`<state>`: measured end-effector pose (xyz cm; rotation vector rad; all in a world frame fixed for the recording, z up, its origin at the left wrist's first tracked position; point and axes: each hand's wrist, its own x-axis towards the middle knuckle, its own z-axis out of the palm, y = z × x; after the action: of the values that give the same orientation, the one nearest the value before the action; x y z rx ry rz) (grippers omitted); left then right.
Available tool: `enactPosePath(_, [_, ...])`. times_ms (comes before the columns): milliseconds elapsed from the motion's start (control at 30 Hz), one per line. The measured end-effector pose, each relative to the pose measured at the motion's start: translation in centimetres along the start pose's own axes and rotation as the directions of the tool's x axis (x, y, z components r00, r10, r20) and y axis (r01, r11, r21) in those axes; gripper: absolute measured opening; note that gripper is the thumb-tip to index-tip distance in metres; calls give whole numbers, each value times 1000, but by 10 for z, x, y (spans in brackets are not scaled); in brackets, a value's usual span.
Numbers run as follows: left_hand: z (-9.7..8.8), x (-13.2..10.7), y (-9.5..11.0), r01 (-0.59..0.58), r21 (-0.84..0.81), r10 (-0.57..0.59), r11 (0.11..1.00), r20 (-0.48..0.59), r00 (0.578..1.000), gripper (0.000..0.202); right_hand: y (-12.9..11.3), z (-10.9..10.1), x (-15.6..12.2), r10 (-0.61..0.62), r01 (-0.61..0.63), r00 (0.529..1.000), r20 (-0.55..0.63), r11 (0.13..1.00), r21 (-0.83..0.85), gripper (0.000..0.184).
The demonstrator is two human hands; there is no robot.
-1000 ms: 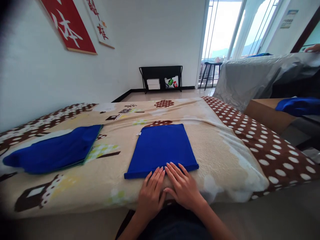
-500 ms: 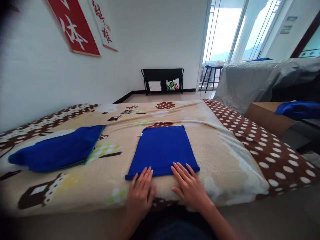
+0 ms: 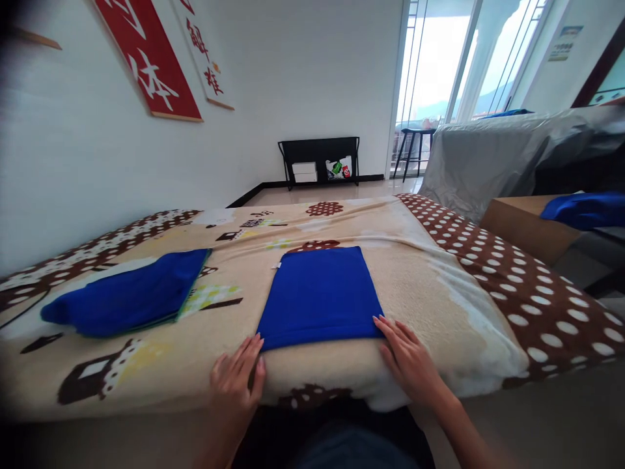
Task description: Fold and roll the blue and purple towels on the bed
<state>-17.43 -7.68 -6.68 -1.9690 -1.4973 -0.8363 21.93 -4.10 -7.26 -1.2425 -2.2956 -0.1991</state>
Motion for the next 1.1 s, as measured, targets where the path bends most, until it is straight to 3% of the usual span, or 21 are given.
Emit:
enactPosePath(200, [-6, 9, -20, 37, -48, -33, 998, 75, 997, 34, 15, -5, 1, 72, -71, 997, -4, 992, 101, 36])
enactPosePath(367, [3, 14, -36, 118, -119, -98, 986, 156, 983, 26, 22, -3, 9, 169, -166, 986, -3, 972, 167, 29])
enactPosePath(467, [9, 16, -44, 124, -132, -107, 983, 129, 986, 23, 27, 0, 12, 212, -201, 977, -36, 962, 187, 24])
enactPosePath(633, [1, 21, -51, -4, -144, 10, 990, 41, 999, 21, 32, -4, 11, 173, -156, 982, -73, 967, 201, 22])
enactPosePath(733, [-13, 20, -52, -54, -167, 69, 984, 84, 994, 21, 30, -15, 8, 152, -136, 987, -51, 964, 230, 22])
enactPosePath(867, [-25, 15, -49, -10, -257, 62, 966, 197, 978, 20, 21, -30, 4, 114, -117, 993, 29, 949, 293, 21])
enactPosePath(1000, [-19, 17, -38, 93, -198, -50, 976, 213, 976, 25, 12, -26, 6, 106, -121, 992, 69, 957, 264, 18])
enactPosePath(1100, [-10, 22, -25, 169, -62, -159, 984, 139, 978, 21, 4, -13, 11, 186, -180, 982, -41, 977, 110, 18])
